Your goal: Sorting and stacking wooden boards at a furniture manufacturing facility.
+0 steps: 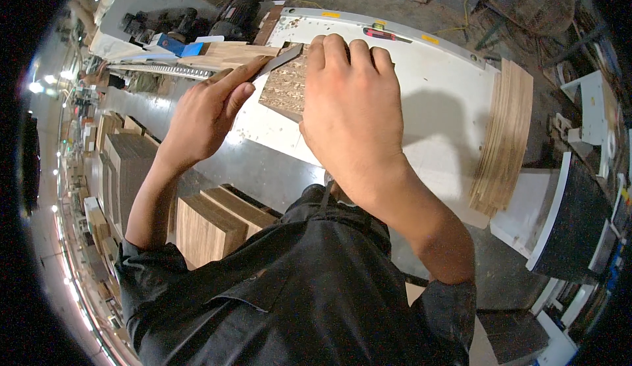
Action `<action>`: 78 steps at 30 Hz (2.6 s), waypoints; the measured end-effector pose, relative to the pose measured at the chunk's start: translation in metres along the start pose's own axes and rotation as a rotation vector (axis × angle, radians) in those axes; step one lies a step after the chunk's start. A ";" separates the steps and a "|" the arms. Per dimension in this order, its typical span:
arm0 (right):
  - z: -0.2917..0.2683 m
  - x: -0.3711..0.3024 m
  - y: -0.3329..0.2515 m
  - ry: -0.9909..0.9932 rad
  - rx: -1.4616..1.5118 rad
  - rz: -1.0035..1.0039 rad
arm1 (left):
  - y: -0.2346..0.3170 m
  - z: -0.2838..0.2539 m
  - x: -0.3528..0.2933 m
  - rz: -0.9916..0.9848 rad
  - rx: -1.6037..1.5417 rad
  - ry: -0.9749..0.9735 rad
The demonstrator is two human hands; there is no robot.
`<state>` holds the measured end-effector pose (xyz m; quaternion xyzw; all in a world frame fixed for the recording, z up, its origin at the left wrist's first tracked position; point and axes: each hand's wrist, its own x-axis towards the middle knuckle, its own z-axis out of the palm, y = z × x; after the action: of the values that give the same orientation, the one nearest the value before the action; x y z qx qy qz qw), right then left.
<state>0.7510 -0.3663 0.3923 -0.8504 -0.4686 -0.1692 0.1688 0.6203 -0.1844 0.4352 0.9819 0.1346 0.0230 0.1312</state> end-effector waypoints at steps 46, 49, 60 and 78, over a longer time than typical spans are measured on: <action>-0.004 0.006 0.003 -0.107 0.019 0.028 | -0.026 -0.006 -0.011 0.583 -0.142 -0.134; -0.006 0.005 -0.001 -0.115 0.018 0.013 | -0.038 0.012 -0.016 0.348 -0.339 0.041; -0.009 0.000 -0.006 -0.037 0.024 -0.036 | -0.044 0.030 0.097 0.330 0.271 0.291; -0.005 0.011 0.001 -0.061 0.061 0.001 | -0.046 0.045 0.002 0.508 -0.467 0.122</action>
<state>0.7564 -0.3609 0.4019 -0.8499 -0.4780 -0.1287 0.1804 0.6144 -0.1528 0.3795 0.9243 -0.1154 0.1436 0.3344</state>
